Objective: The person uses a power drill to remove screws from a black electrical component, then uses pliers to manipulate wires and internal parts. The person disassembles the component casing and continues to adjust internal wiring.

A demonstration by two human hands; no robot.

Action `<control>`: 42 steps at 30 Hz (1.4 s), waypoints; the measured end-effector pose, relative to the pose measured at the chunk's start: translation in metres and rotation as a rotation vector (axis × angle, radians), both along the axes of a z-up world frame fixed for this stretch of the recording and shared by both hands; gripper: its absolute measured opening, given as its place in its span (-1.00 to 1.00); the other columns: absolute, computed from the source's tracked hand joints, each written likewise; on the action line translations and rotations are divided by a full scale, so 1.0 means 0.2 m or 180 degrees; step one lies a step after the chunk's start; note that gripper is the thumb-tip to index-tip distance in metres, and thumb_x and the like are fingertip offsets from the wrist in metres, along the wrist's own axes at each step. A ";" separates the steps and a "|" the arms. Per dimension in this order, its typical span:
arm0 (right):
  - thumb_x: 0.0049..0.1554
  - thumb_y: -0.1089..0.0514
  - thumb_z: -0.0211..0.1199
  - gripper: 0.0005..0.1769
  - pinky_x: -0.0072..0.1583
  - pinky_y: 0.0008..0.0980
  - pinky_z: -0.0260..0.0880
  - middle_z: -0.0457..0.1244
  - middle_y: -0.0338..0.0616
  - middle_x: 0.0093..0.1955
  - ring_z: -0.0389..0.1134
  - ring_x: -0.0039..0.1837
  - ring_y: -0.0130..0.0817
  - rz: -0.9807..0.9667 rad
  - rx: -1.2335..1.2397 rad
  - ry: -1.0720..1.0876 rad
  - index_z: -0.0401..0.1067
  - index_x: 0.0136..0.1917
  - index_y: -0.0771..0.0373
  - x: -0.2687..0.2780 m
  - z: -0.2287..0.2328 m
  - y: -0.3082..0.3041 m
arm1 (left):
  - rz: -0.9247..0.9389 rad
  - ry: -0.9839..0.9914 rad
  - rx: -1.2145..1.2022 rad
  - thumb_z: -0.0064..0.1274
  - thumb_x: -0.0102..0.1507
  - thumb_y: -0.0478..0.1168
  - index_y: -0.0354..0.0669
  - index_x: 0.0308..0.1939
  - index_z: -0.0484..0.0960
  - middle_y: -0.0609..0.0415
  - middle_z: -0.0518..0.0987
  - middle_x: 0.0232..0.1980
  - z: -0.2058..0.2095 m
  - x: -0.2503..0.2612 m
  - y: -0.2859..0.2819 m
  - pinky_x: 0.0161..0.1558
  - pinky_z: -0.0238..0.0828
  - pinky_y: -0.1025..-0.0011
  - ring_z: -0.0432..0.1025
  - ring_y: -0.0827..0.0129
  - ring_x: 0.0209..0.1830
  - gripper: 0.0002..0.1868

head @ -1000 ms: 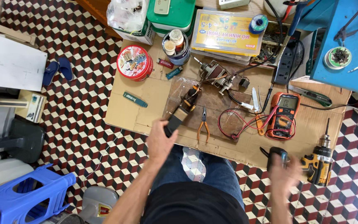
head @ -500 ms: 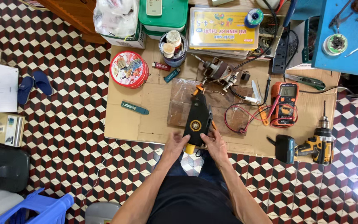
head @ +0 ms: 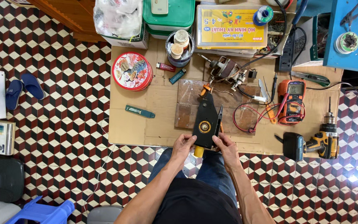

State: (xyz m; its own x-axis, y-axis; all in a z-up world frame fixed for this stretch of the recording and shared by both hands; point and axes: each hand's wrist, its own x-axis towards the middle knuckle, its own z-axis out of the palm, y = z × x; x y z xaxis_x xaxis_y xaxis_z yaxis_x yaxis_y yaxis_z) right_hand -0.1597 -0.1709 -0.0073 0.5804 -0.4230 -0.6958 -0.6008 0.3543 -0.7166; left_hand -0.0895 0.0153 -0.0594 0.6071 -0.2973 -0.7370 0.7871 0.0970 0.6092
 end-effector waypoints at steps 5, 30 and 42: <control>0.11 -0.01 0.40 -0.37 0.03 -0.58 0.31 0.41 -0.22 0.00 0.32 -0.03 -0.60 -0.0076 -0.0198 -0.0060 0.46 0.32 0.43 0.03 0.08 0.04 | 0.0020 0.0238 -0.0266 0.18 0.30 -0.15 -0.19 -0.08 0.52 0.06 0.64 -0.14 0.07 0.03 0.04 -0.10 0.50 0.48 0.53 0.48 -0.17 -0.76; 0.04 -0.16 0.43 -0.43 -0.09 -0.19 0.39 0.31 -0.01 -0.24 0.34 -0.19 -0.16 0.0839 -0.1955 0.0722 0.46 0.07 0.37 0.16 0.34 0.24 | -0.0924 -0.1667 0.1435 0.20 0.27 -0.10 -0.22 0.03 0.75 0.00 0.72 -0.15 0.13 0.63 -0.30 -0.07 0.46 0.46 0.56 0.39 -0.18 -0.66; -0.05 -0.07 0.50 -0.39 -0.04 -0.10 0.45 0.34 0.11 -0.09 0.43 -0.10 -0.04 0.1118 -0.1836 0.0285 0.39 0.07 0.41 0.36 0.58 0.38 | -0.0347 -0.1334 0.0871 0.20 0.29 -0.19 -0.25 0.03 0.73 0.13 0.70 -0.13 0.03 0.68 -0.22 -0.10 0.45 0.58 0.50 0.55 -0.19 -0.72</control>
State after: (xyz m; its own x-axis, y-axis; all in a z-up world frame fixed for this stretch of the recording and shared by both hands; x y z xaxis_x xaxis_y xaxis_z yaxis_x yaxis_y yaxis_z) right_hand -0.0872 -0.0948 0.1090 0.7018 -0.5377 -0.4672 -0.6762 -0.2964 -0.6745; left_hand 0.0461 -0.0296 -0.0534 0.8433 -0.2055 -0.4966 0.4664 -0.1792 0.8662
